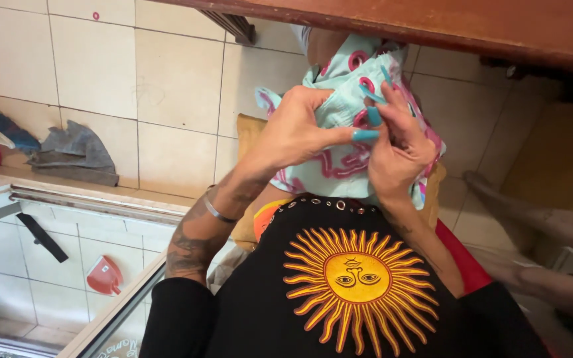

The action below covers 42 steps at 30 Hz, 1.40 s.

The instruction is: Cutting holes in a patterned fabric piece using scissors at a workbench

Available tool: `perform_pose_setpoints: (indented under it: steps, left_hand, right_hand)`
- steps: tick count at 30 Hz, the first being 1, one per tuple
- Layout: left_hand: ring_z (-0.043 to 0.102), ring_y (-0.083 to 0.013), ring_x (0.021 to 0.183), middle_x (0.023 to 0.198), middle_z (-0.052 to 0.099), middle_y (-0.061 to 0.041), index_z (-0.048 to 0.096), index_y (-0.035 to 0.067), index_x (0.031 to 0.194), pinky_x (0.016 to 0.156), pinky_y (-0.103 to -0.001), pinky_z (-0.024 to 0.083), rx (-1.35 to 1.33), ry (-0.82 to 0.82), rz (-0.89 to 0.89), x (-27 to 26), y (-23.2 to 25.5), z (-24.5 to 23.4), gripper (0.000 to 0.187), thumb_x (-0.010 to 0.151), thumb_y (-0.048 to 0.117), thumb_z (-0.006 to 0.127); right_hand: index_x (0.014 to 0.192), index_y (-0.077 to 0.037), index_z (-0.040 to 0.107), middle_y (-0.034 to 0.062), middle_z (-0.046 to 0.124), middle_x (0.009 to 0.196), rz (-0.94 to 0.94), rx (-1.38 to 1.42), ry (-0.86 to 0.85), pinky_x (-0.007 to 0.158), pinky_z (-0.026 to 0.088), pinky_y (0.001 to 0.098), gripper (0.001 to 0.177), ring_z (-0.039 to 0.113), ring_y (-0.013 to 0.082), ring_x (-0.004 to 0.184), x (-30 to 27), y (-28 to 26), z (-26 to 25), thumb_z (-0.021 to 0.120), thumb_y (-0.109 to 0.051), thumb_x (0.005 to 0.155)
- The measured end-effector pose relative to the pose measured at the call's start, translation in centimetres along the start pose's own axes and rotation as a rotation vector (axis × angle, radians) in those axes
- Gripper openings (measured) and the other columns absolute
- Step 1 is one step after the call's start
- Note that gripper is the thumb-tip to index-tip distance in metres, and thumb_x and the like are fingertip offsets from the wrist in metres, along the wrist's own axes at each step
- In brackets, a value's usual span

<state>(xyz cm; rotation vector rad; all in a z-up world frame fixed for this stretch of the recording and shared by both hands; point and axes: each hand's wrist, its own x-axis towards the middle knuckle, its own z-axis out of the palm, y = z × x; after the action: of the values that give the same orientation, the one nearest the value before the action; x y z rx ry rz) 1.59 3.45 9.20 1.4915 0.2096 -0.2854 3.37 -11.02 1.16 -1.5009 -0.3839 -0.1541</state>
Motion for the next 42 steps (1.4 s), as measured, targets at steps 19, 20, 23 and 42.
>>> perform_pose_setpoints:
  steps: [19, 20, 23, 42]
  left_hand:
    - [0.052, -0.0150, 0.063, 0.077, 0.058, -0.011, 0.058, -0.002, 0.086, 0.052, -0.023, 0.043, 1.600, 0.313, 1.055, -3.6, 0.0, 2.0, 0.012, 0.087, 0.006, 0.049]
    - [0.057, -0.0142, 0.064, 0.079, 0.062, -0.013, 0.061, -0.003, 0.083, 0.056, -0.021, 0.047, 1.560, 0.363, 1.202, -3.9, 0.7, 1.7, 0.009, 0.085, 0.002, 0.053]
    - [0.061, -0.0143, 0.061, 0.075, 0.064, -0.013, 0.061, -0.002, 0.080, 0.051, -0.019, 0.051, 1.416, 0.408, 1.419, -4.2, 0.7, 1.8, 0.009, 0.082, 0.000, 0.052]
    - [0.059, -0.0099, 0.057, 0.072, 0.062, -0.011, 0.061, 0.003, 0.071, 0.049, -0.015, 0.048, 1.257, 0.402, 1.541, -4.1, 2.0, 0.9, 0.018, 0.082, -0.003, 0.047]
  right_hand:
    - [0.079, -0.012, 0.055, -0.0045, 0.051, 0.057, -1.197, -0.879, -1.066, 0.092, 0.038, 0.0421, 0.010, 0.047, 0.0125, 0.057, 9.2, -4.7, -3.9, 0.058, -0.003, 0.083]
    - [0.075, -0.015, 0.057, -0.0077, 0.051, 0.055, -1.308, -0.834, -0.928, 0.081, 0.043, 0.0331, 0.013, 0.043, 0.0090, 0.055, 9.0, -5.2, -4.2, 0.061, -0.006, 0.084]
    - [0.071, -0.013, 0.055, -0.0013, 0.042, 0.056, -1.380, -0.947, -0.846, 0.060, 0.038, 0.0237, 0.017, 0.037, 0.0101, 0.052, 8.3, -7.9, -4.5, 0.050, 0.000, 0.081]
    - [0.061, 0.001, 0.053, 0.0056, 0.045, 0.043, -1.903, -0.710, -0.910, 0.038, 0.033, 0.0199, 0.021, 0.040, 0.0123, 0.034, 8.8, -9.5, -5.0, 0.033, 0.007, 0.066]
